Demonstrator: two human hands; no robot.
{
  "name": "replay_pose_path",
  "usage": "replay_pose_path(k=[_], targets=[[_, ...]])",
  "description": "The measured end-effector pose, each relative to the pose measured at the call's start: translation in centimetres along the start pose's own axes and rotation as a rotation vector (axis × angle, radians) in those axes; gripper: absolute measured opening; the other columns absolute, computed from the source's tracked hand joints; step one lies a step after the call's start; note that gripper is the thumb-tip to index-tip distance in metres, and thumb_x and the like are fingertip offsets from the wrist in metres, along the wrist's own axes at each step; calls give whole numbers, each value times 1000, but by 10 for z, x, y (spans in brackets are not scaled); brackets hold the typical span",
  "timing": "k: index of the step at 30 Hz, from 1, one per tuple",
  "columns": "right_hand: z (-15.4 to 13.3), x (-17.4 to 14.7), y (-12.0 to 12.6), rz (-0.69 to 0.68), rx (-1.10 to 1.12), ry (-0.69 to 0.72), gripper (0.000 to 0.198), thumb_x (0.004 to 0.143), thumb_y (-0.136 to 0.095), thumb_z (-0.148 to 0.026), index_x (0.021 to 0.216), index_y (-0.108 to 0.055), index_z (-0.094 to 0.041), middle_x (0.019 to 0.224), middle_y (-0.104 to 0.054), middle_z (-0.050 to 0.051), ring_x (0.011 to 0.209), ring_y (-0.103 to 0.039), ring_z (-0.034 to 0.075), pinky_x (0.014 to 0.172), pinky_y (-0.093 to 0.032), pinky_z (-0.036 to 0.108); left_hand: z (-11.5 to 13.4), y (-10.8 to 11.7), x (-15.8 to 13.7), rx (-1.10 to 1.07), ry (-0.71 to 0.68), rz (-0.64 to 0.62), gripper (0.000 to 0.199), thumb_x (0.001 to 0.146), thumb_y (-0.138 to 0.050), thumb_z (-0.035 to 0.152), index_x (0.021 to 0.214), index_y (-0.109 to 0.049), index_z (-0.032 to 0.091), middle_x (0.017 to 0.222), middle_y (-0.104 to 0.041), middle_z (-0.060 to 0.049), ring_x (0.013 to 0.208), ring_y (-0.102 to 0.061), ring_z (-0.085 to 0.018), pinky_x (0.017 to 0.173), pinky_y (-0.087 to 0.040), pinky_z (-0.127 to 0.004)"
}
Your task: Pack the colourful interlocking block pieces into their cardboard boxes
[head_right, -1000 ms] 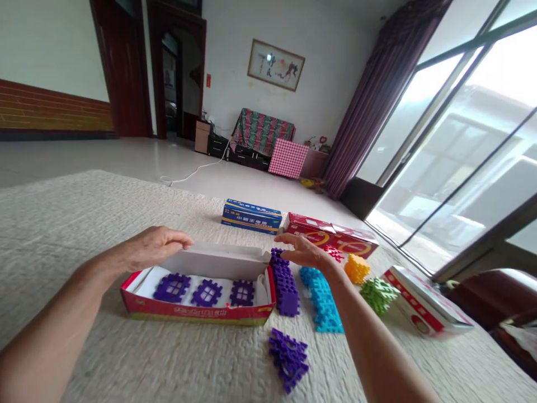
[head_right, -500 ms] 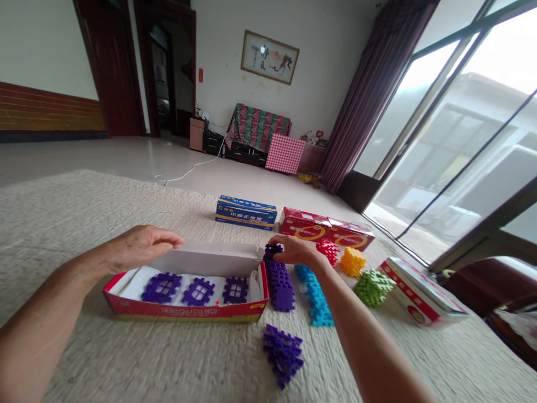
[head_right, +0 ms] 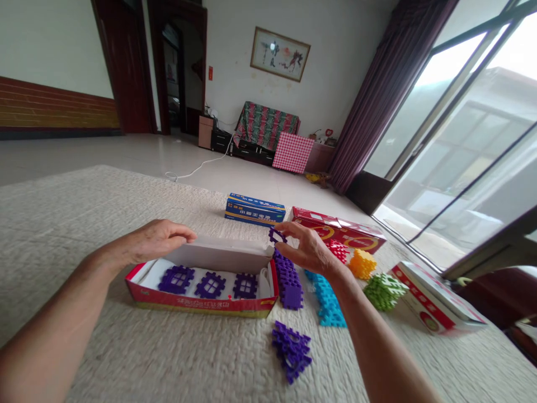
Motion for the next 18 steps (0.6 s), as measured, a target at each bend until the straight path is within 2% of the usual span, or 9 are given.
replay_pose_path(k=[5,8,12,18], targets=[[-76,3,-33,-136,47,175,32,83,-61,-30,113,-63,-21,110,-68,4,98,-64,18,88,-49,30,3,0,-1,-4,-14,-4,34,78,-44,28,91,-74,20,93,-74,-2,85,-64,-17,75,-43,-26],[-102,10,-58,-207,-5,182,29,76,-66,-26,104,-66,-21,100,-69,3,88,-63,16,81,-49,29,4,1,-2,-29,-20,12,33,76,-46,27,93,-74,20,96,-74,-3,86,-64,-18,77,-44,-27],[-105,17,-86,-292,-119,124,29,71,-71,-26,99,-69,-21,92,-71,3,81,-63,17,76,-49,30,3,0,-2,-61,-27,6,33,74,-48,27,92,-74,19,90,-75,-3,85,-64,-20,75,-43,-28],[-100,23,-104,-341,-135,128,29,72,-73,-29,100,-69,-22,97,-72,4,85,-65,19,80,-49,31,0,1,-2,-64,-15,22,31,72,-48,26,87,-74,20,85,-75,-4,85,-62,-22,73,-42,-29]])
Point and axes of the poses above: each hand's wrist, its own x-axis towards the middle knuckle, its own y-axis out of the back of the hand, z = x × y, the point moved 5 cm from there along x, towards the middle knuckle
